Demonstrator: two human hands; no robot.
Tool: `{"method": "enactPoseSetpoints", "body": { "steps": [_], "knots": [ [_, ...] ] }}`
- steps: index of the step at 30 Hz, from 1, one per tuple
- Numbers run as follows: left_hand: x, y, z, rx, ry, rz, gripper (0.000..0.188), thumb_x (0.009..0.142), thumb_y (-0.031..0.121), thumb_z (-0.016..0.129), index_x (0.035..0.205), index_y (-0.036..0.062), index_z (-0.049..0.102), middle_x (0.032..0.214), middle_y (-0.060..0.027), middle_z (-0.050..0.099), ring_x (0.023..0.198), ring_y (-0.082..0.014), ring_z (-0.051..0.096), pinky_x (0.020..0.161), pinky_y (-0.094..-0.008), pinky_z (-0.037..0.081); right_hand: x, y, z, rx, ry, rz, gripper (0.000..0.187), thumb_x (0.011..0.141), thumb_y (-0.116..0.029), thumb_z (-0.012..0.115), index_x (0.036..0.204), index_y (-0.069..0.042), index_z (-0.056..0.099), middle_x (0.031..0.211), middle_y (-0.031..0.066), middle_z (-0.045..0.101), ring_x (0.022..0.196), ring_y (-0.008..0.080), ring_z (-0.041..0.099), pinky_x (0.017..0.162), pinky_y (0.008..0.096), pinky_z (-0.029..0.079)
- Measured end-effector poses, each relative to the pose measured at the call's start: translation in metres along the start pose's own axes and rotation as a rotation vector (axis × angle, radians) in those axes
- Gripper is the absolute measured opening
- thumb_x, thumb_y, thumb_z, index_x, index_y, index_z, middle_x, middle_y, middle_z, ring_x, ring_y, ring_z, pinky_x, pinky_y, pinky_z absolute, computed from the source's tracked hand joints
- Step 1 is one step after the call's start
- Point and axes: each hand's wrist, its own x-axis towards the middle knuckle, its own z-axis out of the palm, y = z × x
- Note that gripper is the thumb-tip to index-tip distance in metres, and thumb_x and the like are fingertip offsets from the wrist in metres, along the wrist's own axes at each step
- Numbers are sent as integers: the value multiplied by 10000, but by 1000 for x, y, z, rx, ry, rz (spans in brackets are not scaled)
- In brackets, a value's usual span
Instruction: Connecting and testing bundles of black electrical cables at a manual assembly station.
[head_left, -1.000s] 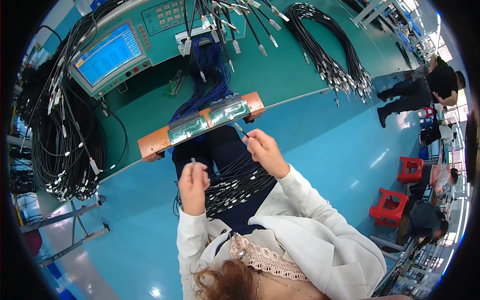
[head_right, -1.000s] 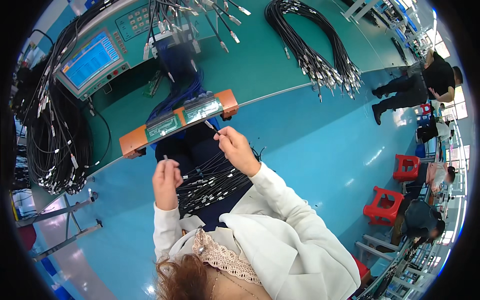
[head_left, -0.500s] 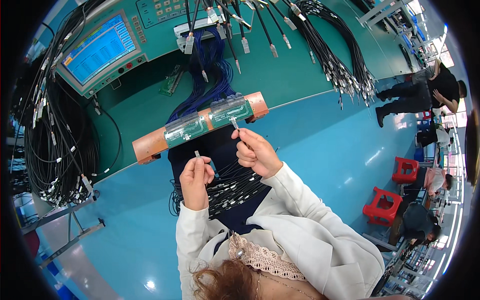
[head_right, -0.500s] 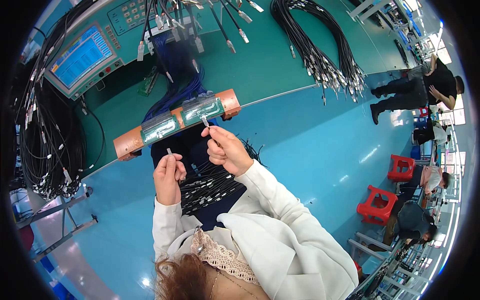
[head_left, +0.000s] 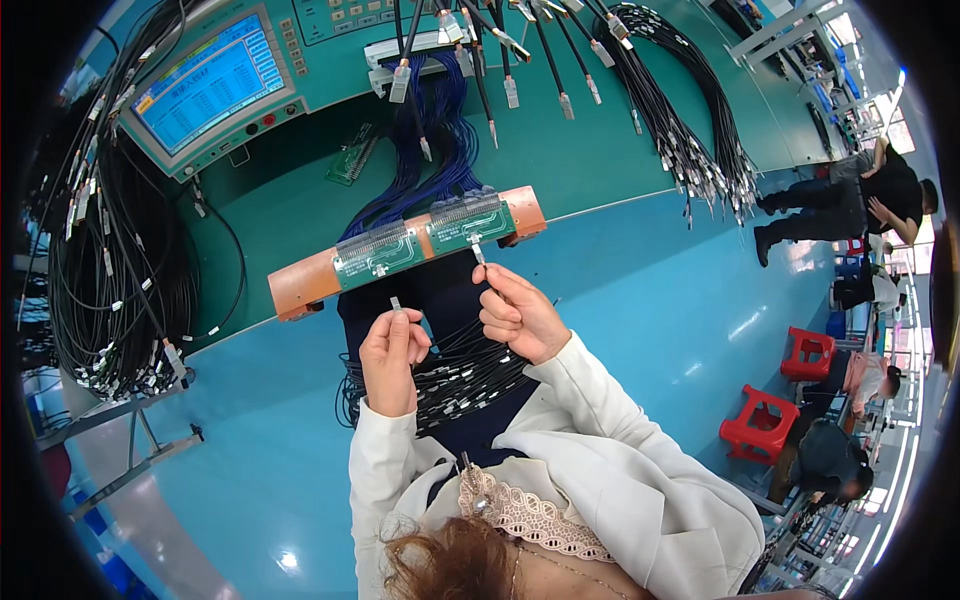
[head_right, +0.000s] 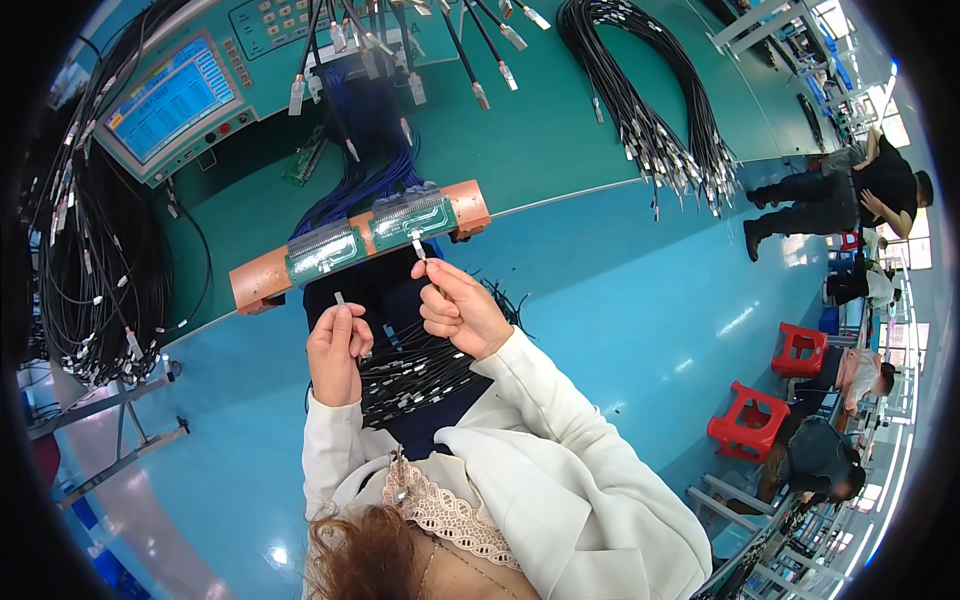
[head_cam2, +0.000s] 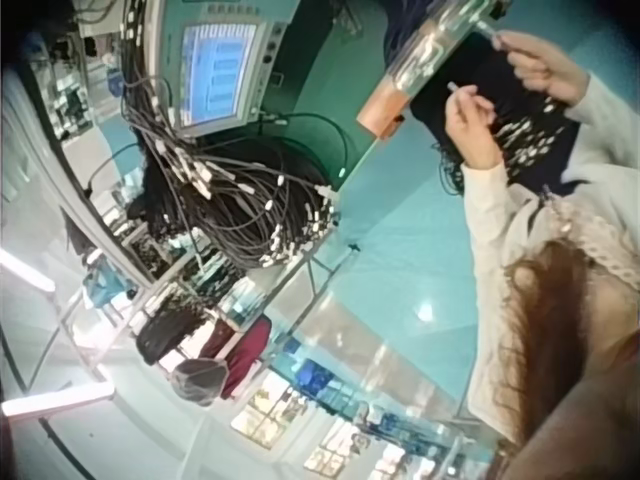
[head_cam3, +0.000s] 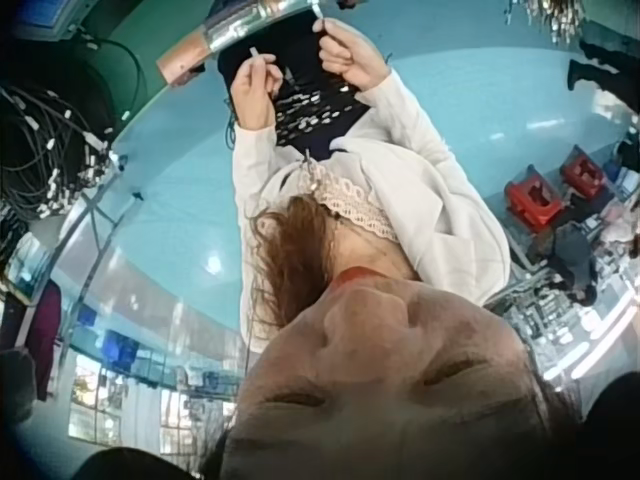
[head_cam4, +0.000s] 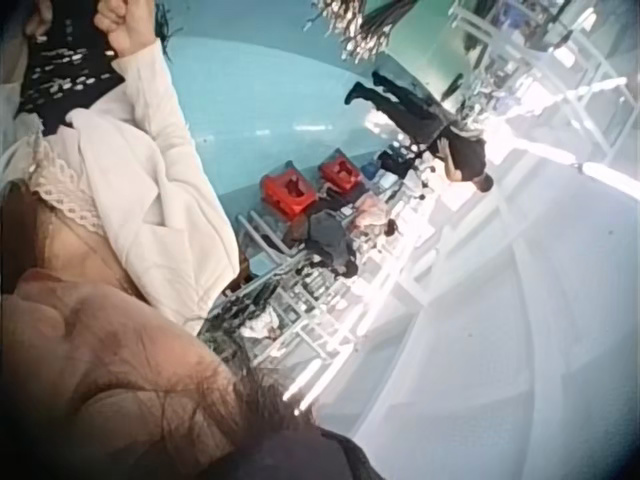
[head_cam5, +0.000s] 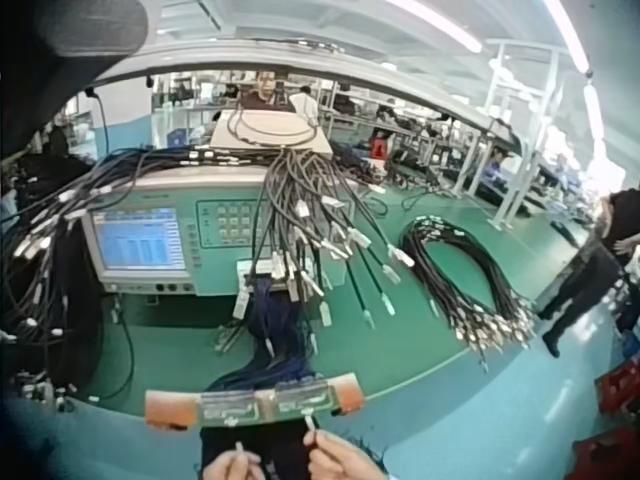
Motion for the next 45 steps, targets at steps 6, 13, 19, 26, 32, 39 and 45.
{"method": "enactPoseSetpoints", "body": {
  "steps": [6, 13, 19, 26, 32, 39, 45],
  "knots": [
    [2, -1, -2, -9, -4, 11, 215, 979, 174, 434, 952, -3, 553, 677, -25, 527, 540, -53, 349, 509, -206, 316, 0, -1, 1, 15, 5, -19, 186, 1004, -213, 350, 1009, -80, 480, 489, -56, 260, 402, 40, 208, 361, 191, 193],
    [6, 0, 0, -18, 31, 37, 211, 974, 169, 446, 959, -8, 560, 683, -30, 538, 533, -50, 352, 509, -203, 315, 10, 8, 19, -143, 128, -134, 210, 1000, -240, 371, 997, -64, 485, 513, -25, 315, 425, 49, 237, 379, 199, 225],
    [17, 4, 5, -45, 60, 44, 207, 955, 144, 472, 956, -38, 570, 681, -64, 575, 541, -66, 403, 517, -202, 340, 15, 6, 15, -485, 249, -330, 216, 982, -156, 394, 912, 8, 515, 593, 69, 541, 376, 36, 278, 360, 197, 274],
    [23, 8, 2, 1, 75, 29, 221, 960, 139, 462, 958, -48, 579, 699, -73, 585, 513, -51, 359, 493, -204, 328, 18, 6, 17, -513, 242, -326, 216, 980, -145, 392, 897, 11, 516, 592, 79, 549, 372, 41, 283, 358, 200, 281],
    [23, 8, 1, -9, 86, 48, 211, 954, 125, 469, 954, -54, 579, 707, -90, 597, 502, -50, 356, 484, -204, 325, 18, 5, 17, -505, 242, -327, 214, 978, -145, 396, 896, 10, 519, 591, 80, 551, 376, 42, 291, 356, 200, 280],
    [20, 18, 8, 87, 138, 26, 204, 946, 122, 475, 937, -54, 580, 671, -98, 594, 465, -50, 370, 449, -200, 311, 20, 11, 18, -589, 290, -386, 229, 979, -155, 399, 885, 12, 525, 594, 87, 558, 379, 41, 317, 357, 199, 294],
    [23, 18, 5, 118, 135, 0, 209, 944, 127, 478, 919, -52, 583, 663, -99, 592, 466, -48, 377, 445, -201, 313, 20, 10, 19, -609, 315, -396, 230, 978, -154, 402, 881, 13, 525, 594, 89, 559, 379, 42, 326, 362, 199, 304]
  ]
}}
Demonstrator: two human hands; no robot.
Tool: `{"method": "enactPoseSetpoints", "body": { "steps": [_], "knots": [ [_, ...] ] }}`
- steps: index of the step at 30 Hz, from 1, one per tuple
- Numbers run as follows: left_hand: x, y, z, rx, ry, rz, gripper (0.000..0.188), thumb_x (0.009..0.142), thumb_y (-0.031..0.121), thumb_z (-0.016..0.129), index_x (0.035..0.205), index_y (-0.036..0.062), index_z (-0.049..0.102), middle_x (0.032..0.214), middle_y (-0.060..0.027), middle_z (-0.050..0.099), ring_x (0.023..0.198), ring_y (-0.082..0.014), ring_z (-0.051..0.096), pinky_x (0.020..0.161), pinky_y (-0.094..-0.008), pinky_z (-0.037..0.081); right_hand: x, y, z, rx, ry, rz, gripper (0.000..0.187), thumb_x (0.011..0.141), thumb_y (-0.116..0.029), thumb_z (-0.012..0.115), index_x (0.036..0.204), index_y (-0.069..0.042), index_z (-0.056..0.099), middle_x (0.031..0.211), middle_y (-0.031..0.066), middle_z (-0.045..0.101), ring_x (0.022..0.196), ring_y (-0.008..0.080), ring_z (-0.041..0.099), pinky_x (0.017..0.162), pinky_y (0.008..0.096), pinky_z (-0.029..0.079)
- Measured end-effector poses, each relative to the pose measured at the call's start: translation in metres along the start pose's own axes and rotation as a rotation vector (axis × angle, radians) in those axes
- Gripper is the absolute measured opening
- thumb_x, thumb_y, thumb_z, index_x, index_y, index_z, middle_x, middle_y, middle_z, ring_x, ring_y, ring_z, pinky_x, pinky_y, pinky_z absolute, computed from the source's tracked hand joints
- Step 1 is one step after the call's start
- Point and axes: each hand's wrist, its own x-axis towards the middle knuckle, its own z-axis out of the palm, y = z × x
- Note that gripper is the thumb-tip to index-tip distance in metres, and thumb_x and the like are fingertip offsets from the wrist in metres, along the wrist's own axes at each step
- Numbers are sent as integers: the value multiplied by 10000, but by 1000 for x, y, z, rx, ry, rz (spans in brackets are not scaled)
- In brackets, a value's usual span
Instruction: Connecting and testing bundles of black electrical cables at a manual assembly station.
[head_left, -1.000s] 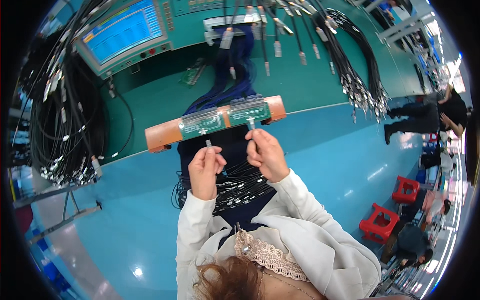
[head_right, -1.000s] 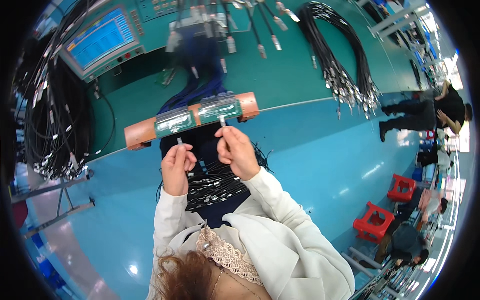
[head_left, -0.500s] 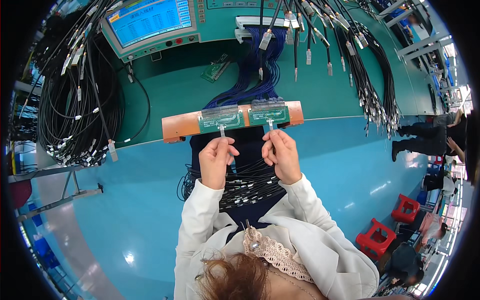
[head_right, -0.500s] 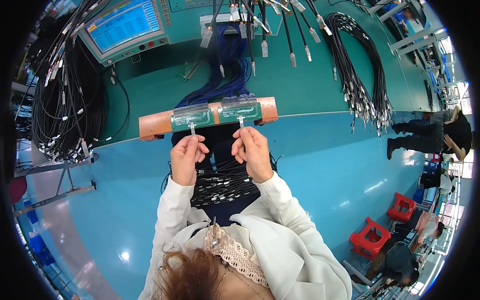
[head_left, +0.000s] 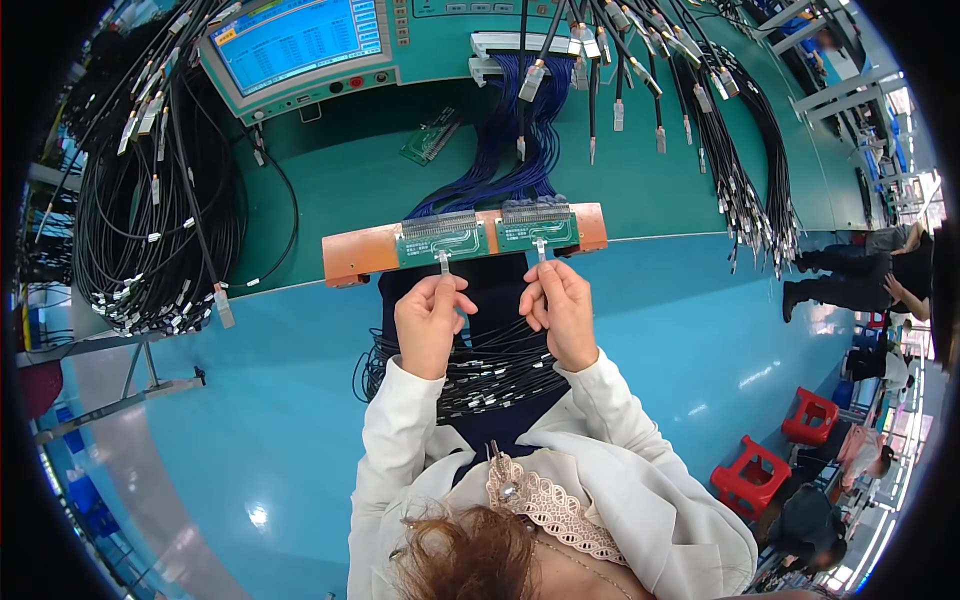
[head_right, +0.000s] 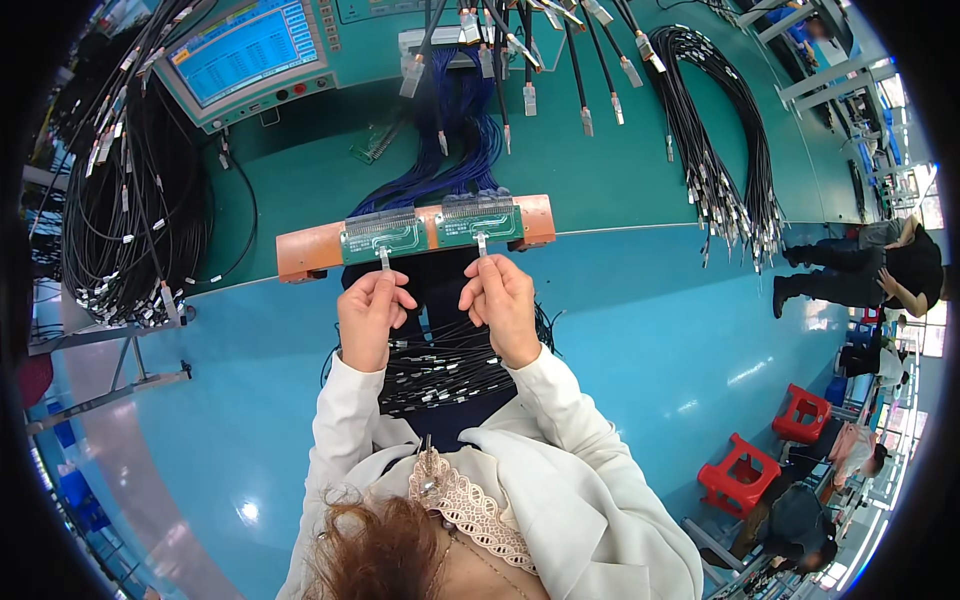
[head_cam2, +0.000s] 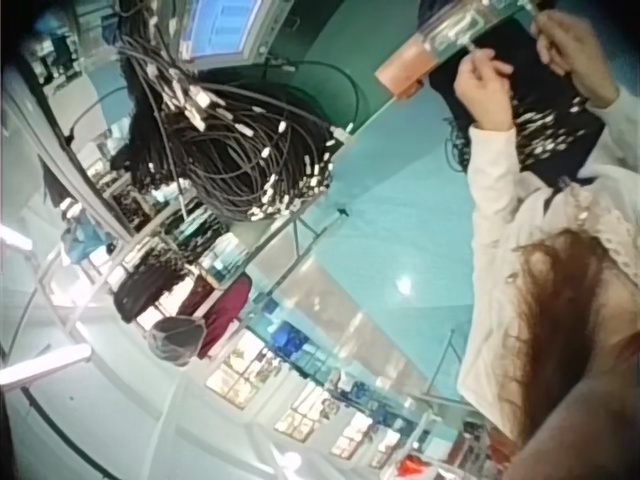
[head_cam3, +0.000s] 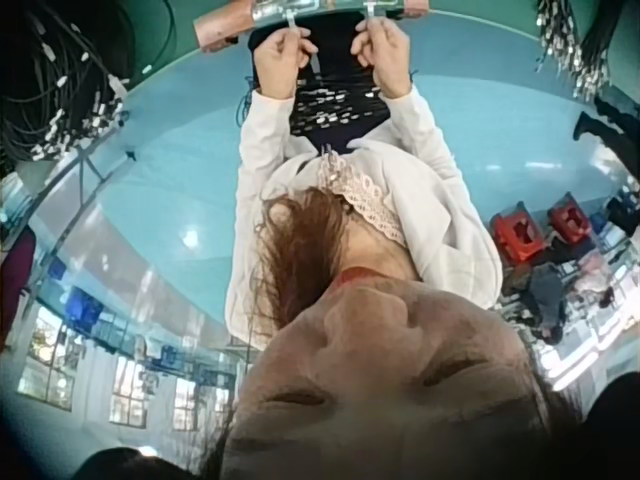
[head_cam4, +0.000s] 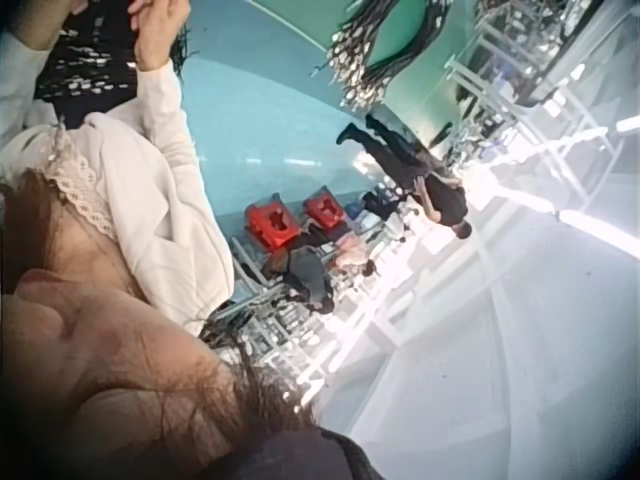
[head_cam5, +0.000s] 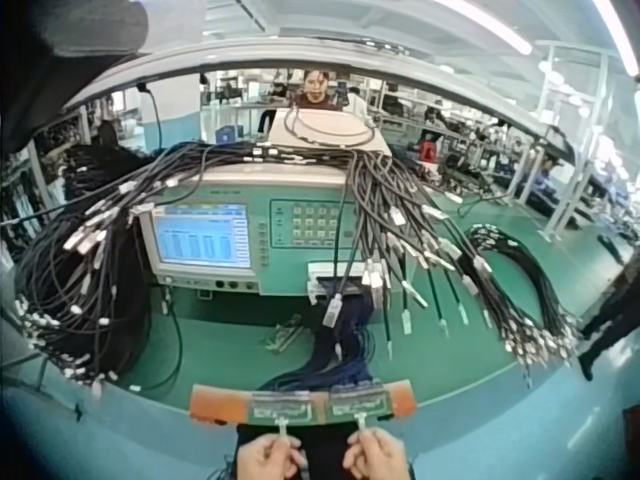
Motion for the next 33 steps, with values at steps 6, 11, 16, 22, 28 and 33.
{"method": "enactPoseSetpoints", "body": {
  "steps": [6, 11, 16, 22, 28, 33],
  "knots": [
    [1, -3, -1, -103, -35, 27, 203, 942, 123, 480, 917, -49, 584, 667, -98, 594, 471, -47, 366, 453, -205, 322, -1, -2, -2, 23, -22, 39, 226, 978, -150, 399, 876, 11, 521, 594, 87, 557, 381, 42, 327, 368, 200, 311],
    [1, -1, 8, -31, 36, 36, 207, 947, 136, 485, 918, -44, 584, 674, -94, 598, 478, -51, 373, 463, -203, 326, -2, -2, 0, 40, -5, 37, 225, 978, -152, 403, 869, 8, 518, 594, 87, 557, 384, 41, 327, 365, 202, 308],
    [11, -6, 14, -21, 4, 55, 212, 956, 147, 479, 922, -35, 583, 671, -79, 595, 505, -60, 394, 490, -203, 332, 5, -3, -7, 40, 1, 25, 241, 978, -162, 408, 853, 14, 515, 590, 90, 559, 384, 48, 336, 365, 200, 305],
    [3, -12, -6, 139, 90, 180, 237, 953, 223, 485, 928, 28, 618, 699, -36, 628, 596, -69, 547, 557, -193, 436, 5, 3, 7, -13, -43, 11, 226, 965, -182, 444, 866, -2, 538, 582, 84, 566, 391, 69, 400, 363, 201, 314],
    [7, -8, -22, 203, -141, 29, 321, 900, 244, 567, 1020, -53, 583, 895, -156, 666, 666, -136, 618, 622, -250, 490, -3, -16, -15, -197, -212, 41, 271, 967, -231, 444, 961, 12, 563, 730, 97, 621, 566, 109, 543, 577, 245, 484],
    [-62, 62, -114, 604, 372, 595, 147, 888, 147, 584, 950, 17, 611, 830, -60, 657, 740, -107, 608, 676, -247, 488, -58, -45, -32, -644, 30, -401, 217, 941, -163, 487, 931, 31, 586, 738, 67, 607, 627, 98, 538, 614, 227, 444]
  ]
}}
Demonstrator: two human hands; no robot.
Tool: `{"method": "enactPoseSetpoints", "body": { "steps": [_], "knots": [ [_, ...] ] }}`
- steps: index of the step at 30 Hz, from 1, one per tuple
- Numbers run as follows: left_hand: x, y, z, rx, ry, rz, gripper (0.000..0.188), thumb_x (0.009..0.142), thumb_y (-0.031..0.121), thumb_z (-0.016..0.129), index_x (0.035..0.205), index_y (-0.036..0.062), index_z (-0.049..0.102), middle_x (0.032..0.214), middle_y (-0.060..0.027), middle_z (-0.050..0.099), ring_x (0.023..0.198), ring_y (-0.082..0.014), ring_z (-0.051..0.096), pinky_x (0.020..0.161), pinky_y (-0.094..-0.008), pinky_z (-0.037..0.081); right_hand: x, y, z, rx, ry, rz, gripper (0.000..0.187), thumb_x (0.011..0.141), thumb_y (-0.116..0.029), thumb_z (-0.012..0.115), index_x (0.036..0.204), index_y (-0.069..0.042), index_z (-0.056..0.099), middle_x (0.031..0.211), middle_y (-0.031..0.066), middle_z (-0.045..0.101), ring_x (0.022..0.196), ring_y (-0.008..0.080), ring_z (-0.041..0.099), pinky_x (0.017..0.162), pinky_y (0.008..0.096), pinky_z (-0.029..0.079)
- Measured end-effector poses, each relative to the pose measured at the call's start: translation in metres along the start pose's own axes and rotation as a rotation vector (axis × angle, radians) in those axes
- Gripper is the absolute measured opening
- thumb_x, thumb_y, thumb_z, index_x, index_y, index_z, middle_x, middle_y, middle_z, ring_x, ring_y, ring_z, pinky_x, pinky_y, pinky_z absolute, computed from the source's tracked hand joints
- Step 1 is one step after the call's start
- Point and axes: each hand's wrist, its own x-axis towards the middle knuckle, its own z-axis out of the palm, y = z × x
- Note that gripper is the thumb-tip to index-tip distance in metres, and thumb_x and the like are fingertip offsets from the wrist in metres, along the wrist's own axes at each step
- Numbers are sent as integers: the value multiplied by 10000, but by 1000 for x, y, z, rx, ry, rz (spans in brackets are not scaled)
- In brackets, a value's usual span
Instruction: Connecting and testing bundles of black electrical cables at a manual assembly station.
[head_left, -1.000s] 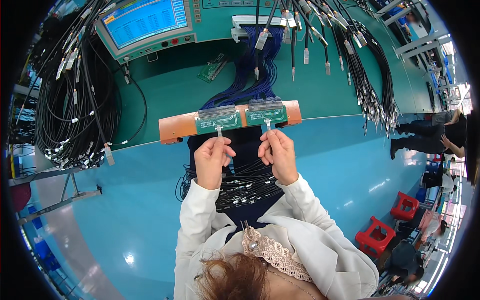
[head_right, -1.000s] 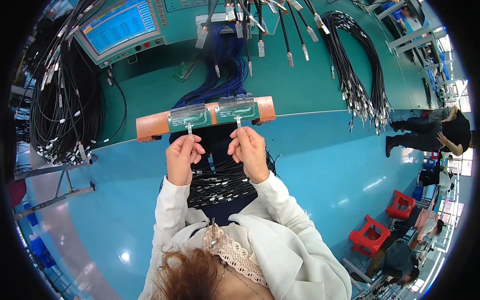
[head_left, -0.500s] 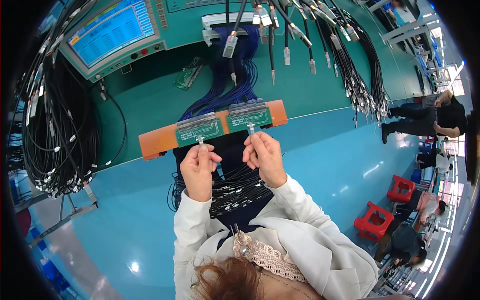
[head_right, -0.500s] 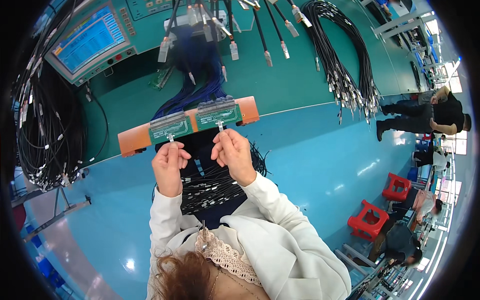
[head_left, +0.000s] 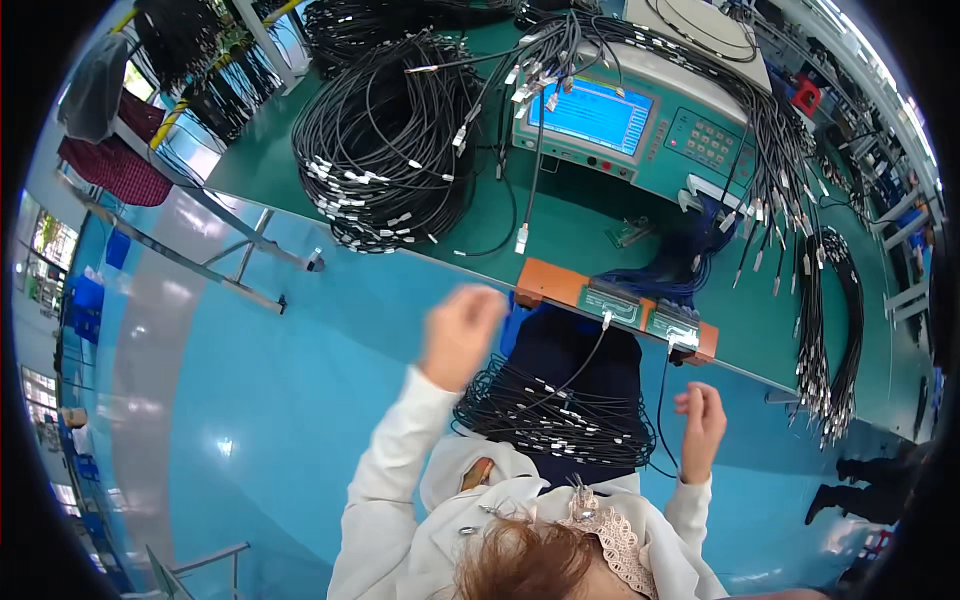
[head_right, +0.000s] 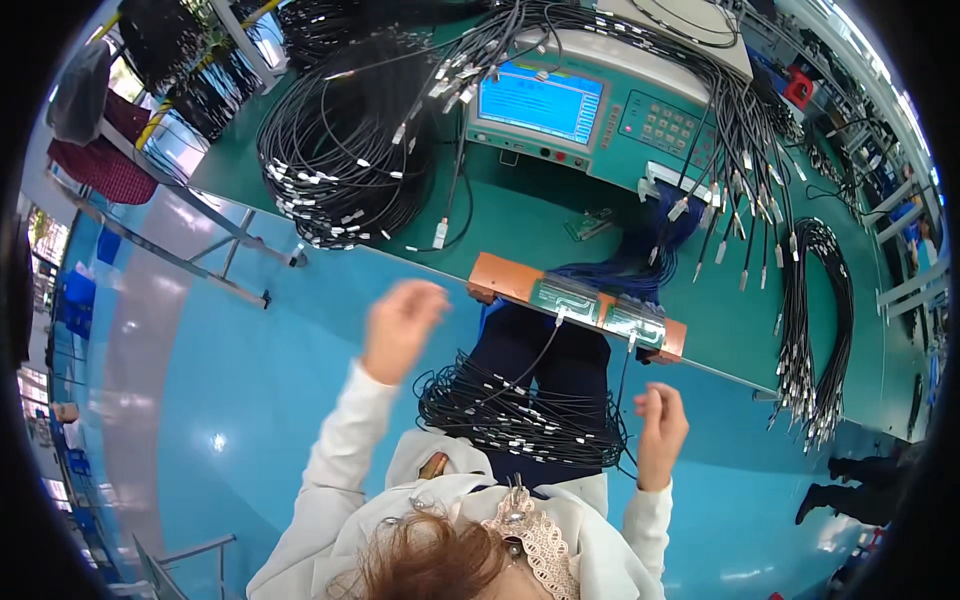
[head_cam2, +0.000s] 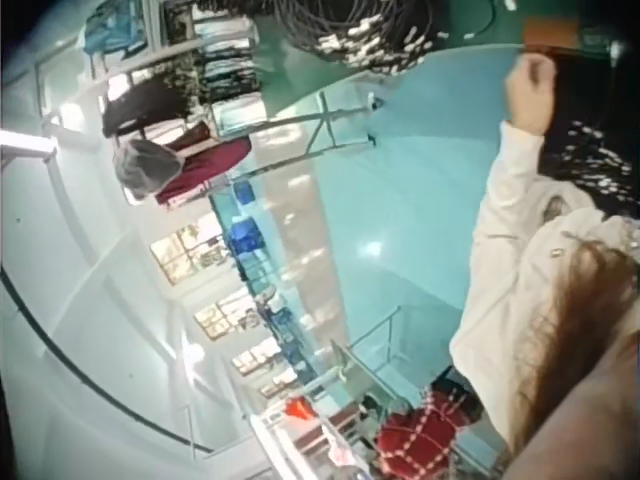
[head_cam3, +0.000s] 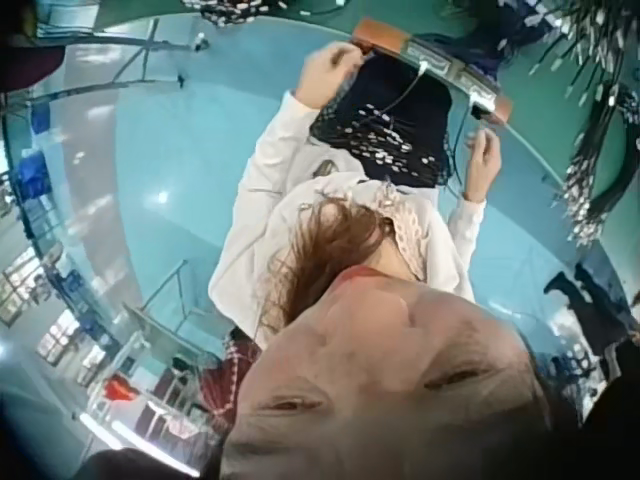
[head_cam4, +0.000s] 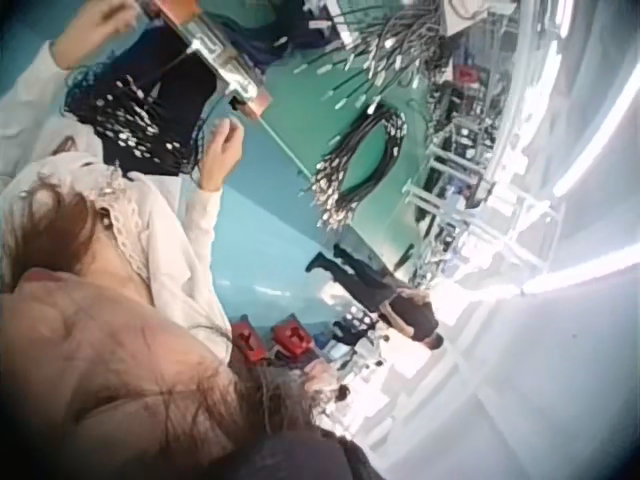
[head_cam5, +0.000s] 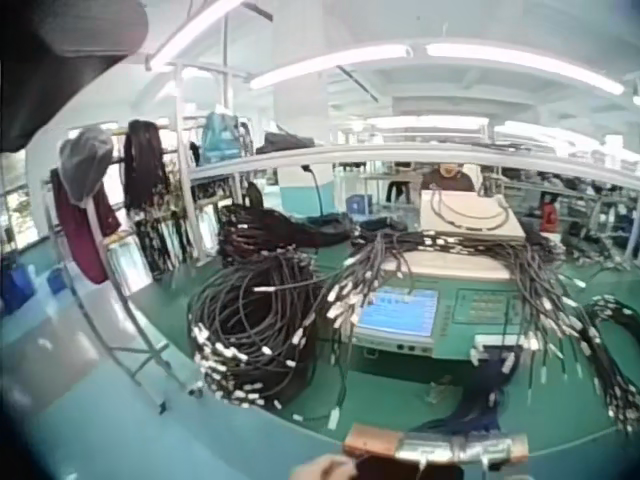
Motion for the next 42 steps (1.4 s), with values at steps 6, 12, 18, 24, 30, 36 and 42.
{"method": "enactPoseSetpoints", "body": {
  "steps": [6, 12, 18, 24, 30, 36, 42],
  "knots": [
    [53, 38, -98, 311, 498, 196, 90, 872, 80, 582, 898, -4, 603, 803, -51, 622, 678, -113, 570, 595, -245, 446, -14, -28, 7, 103, -149, 22, 190, 928, -97, 478, 849, 41, 583, 691, 74, 606, 575, 87, 541, 530, 207, 418],
    [57, 4, -63, 941, 322, 376, 400, 759, 95, 671, 1129, 59, 523, 1141, -98, 513, 889, -288, 587, 717, -378, 510, -19, -56, 55, 82, -466, -60, 159, 908, -53, 489, 867, 43, 609, 672, 58, 625, 562, 76, 558, 520, 196, 445],
    [60, 8, -58, 814, 436, 364, 254, 803, 78, 633, 1047, 39, 575, 1008, -95, 550, 877, -279, 594, 678, -357, 506, 5, -68, 100, 125, -750, -75, 182, 921, -109, 485, 877, 23, 603, 684, 42, 626, 562, 72, 569, 523, 204, 457],
    [115, 23, -42, 1061, 338, 710, 139, 785, 49, 557, 918, 33, 596, 917, -73, 531, 833, -236, 550, 667, -328, 461, 5, -81, 135, 165, -870, -159, 175, 913, -118, 501, 889, 14, 613, 682, 44, 625, 575, 77, 566, 525, 209, 461],
    [142, 16, -42, 1095, 272, 677, 20, 765, 75, 569, 769, 55, 567, 855, -73, 495, 832, -247, 509, 663, -344, 433, -1, -75, 130, 155, -859, -120, 207, 914, -157, 493, 858, 11, 600, 654, 64, 622, 521, 123, 575, 501, 251, 460],
    [97, 48, -37, 777, 233, 794, 108, 807, 45, 593, 913, 53, 577, 834, -81, 540, 757, -270, 519, 637, -362, 434, 45, -76, 159, 536, -835, 101, 332, 952, -298, 488, 1055, 16, 511, 862, 93, 618, 730, 142, 610, 682, 274, 509],
    [63, 39, -32, 791, 25, 848, 190, 774, 32, 593, 962, 59, 588, 839, -80, 560, 736, -240, 536, 627, -349, 431, 95, -105, 210, 1149, -818, 378, 289, 988, -247, 400, 1091, 12, 476, 1018, 152, 587, 1001, 257, 582, 932, 406, 466]
  ]
}}
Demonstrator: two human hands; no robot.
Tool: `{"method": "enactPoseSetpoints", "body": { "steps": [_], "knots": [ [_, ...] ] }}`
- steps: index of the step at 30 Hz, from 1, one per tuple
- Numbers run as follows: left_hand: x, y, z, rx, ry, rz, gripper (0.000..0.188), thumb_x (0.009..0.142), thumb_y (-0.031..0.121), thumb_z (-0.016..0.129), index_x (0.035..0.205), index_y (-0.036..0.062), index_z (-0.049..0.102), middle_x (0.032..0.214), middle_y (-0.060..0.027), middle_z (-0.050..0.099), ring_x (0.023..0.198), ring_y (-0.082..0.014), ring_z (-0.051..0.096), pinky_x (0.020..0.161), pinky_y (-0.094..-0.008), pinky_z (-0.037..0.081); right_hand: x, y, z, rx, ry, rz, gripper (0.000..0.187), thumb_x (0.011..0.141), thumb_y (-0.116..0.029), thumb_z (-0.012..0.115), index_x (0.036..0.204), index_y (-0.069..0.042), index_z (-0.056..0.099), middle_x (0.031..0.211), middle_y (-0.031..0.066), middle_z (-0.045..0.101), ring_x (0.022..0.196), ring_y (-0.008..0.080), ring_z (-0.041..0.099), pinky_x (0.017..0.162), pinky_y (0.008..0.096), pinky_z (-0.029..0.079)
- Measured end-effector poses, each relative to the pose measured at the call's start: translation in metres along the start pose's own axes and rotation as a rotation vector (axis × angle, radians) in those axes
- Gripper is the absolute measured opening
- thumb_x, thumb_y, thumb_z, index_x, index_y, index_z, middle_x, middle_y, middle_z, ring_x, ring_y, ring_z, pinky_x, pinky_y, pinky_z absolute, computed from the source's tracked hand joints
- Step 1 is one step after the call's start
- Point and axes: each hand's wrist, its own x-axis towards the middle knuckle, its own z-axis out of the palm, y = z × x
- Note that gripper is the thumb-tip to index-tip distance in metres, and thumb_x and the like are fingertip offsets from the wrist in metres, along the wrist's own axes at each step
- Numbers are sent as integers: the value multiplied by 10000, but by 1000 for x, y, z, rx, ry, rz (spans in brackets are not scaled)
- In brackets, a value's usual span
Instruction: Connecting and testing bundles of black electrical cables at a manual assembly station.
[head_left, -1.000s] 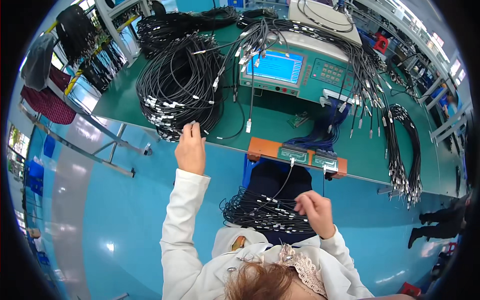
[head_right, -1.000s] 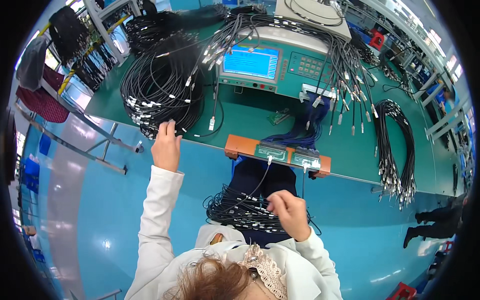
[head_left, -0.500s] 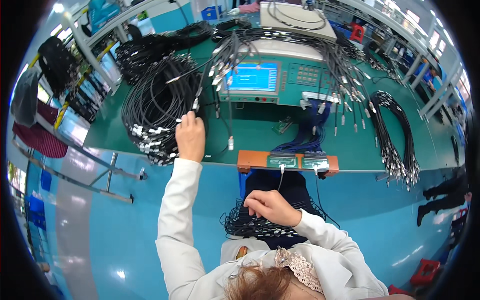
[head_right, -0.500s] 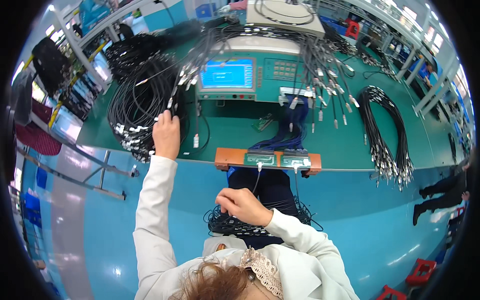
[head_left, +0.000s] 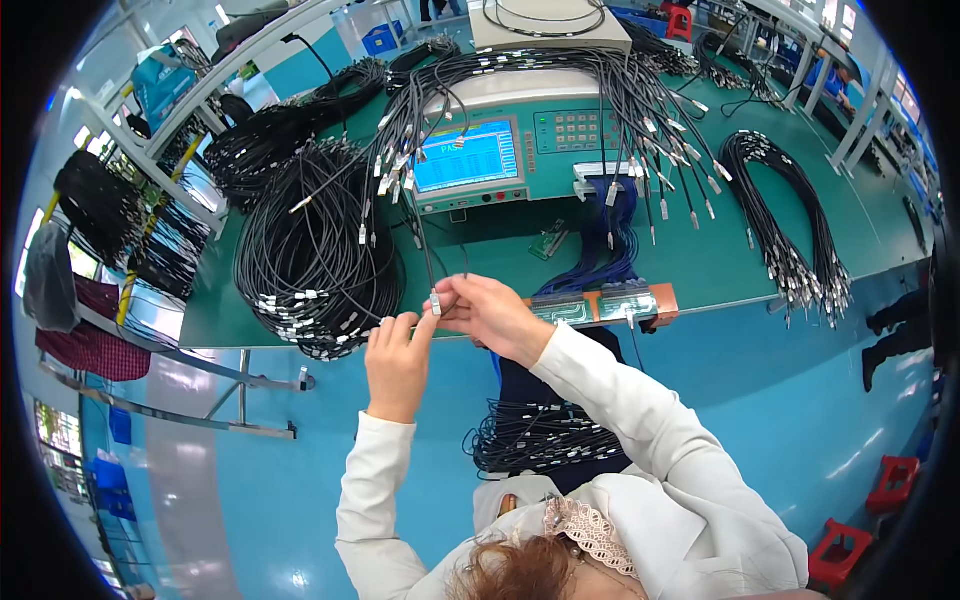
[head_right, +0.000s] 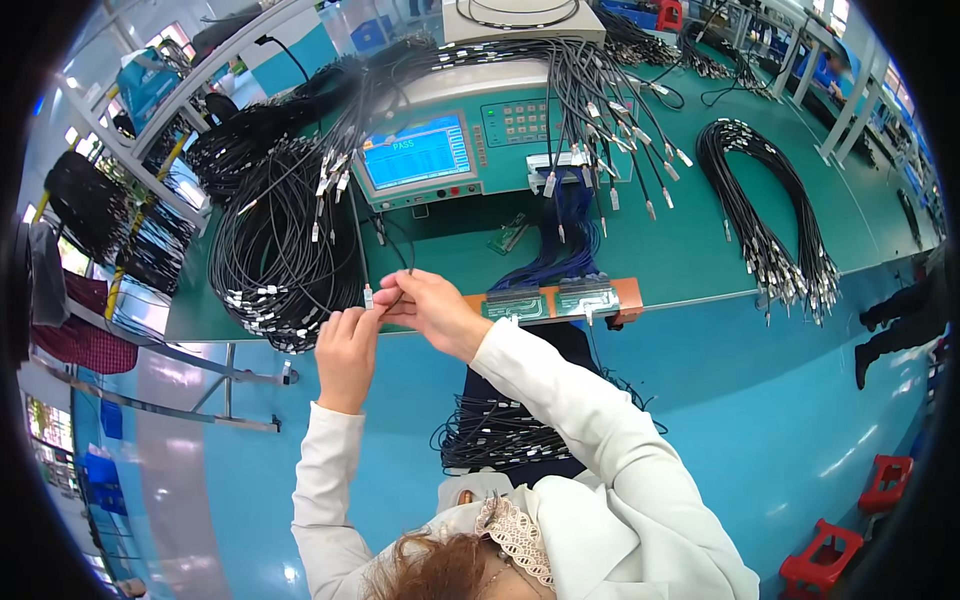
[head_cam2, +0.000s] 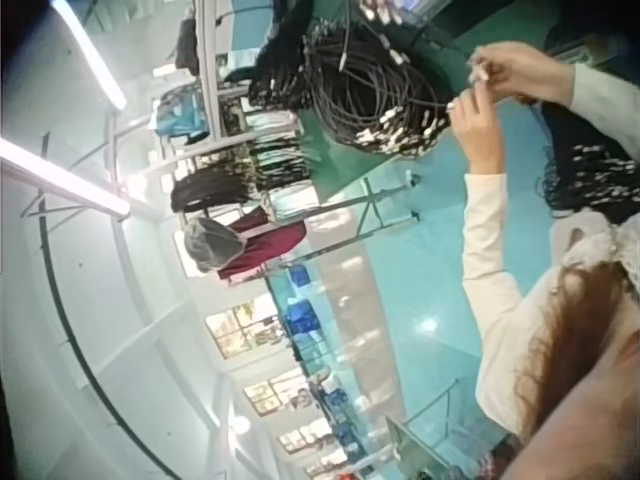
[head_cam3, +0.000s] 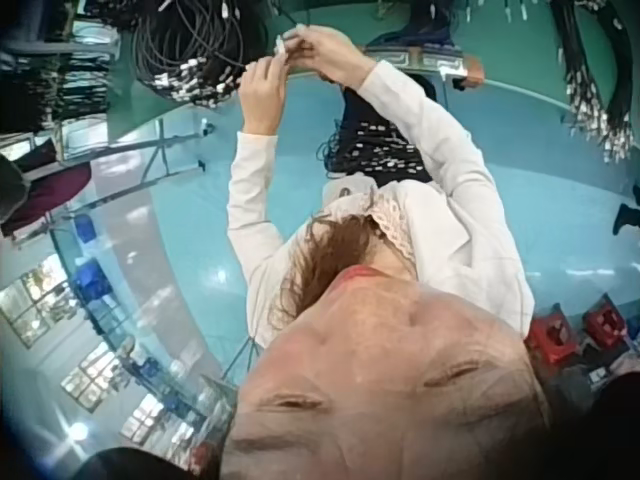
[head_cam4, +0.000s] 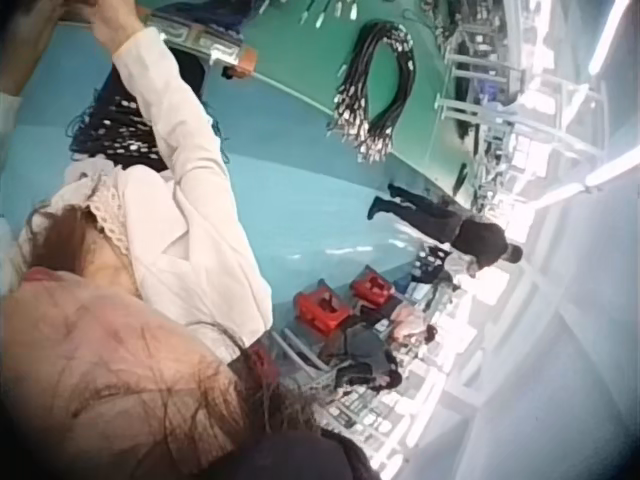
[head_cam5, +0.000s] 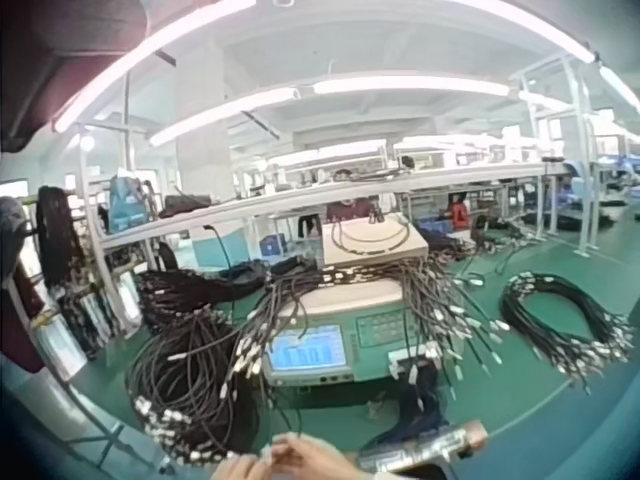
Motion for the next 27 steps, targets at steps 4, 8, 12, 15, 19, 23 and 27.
{"method": "enactPoseSetpoints", "body": {
  "steps": [4, 8, 12, 15, 19, 23, 27],
  "knots": [
    [-5, -19, -4, -236, -123, -226, 283, 773, -52, 532, 1040, 39, 515, 890, -114, 566, 790, -273, 559, 668, -353, 449, -43, 4, -21, 28, 90, -9, 253, 994, -228, 368, 986, -11, 498, 912, 131, 613, 992, 276, 597, 935, 422, 462],
    [-17, -44, -13, -405, -117, -402, 314, 801, -106, 461, 1101, -17, 489, 975, -123, 578, 863, -190, 586, 767, -282, 476, -130, 15, -19, 89, 5, 145, 243, 994, -223, 358, 961, -22, 491, 871, 130, 621, 978, 281, 610, 915, 428, 474],
    [-13, -34, -10, -1386, 218, -973, 191, 932, 84, 510, 1101, -4, 488, 999, -88, 571, 825, -182, 578, 735, -284, 472, -190, 30, -10, -185, -131, 312, 231, 988, -181, 383, 1037, 6, 508, 909, 128, 639, 1031, 270, 596, 935, 372, 440],
    [-16, -45, -24, -1562, 351, -1083, 273, 937, 114, 514, 1180, 2, 462, 930, -69, 549, 602, -64, 420, 517, -209, 334, -217, 18, -25, -378, -91, 208, 204, 973, -91, 354, 1069, 31, 487, 781, 119, 653, 982, 238, 622, 903, 343, 440],
    [-29, -23, -77, -1730, 218, -1043, 373, 977, 182, 441, 1291, -15, 396, 706, 34, 409, 493, -10, 265, 417, -172, 225, -270, -11, -61, -447, 105, 50, 195, 952, -47, 365, 1031, 49, 514, 762, 154, 652, 818, 253, 666, 863, 363, 473],
    [-77, -47, -114, -1762, 346, -986, 224, 994, 149, 373, 1102, -15, 482, 647, 30, 379, 467, -10, 265, 394, -177, 222, -318, -32, -84, -642, 162, 53, 262, 956, -134, 432, 860, 37, 606, 708, 116, 657, 783, 206, 660, 811, 330, 485],
    [-111, -75, -105, -1167, -117, -1198, 306, 993, 280, 390, 946, 8, 523, 454, 28, 333, 374, -27, 255, 365, -201, 234, -351, -43, -117, -552, 260, -222, 308, 938, -193, 457, 797, 34, 611, 540, 111, 585, 561, 248, 611, 696, 436, 502]
  ]
}}
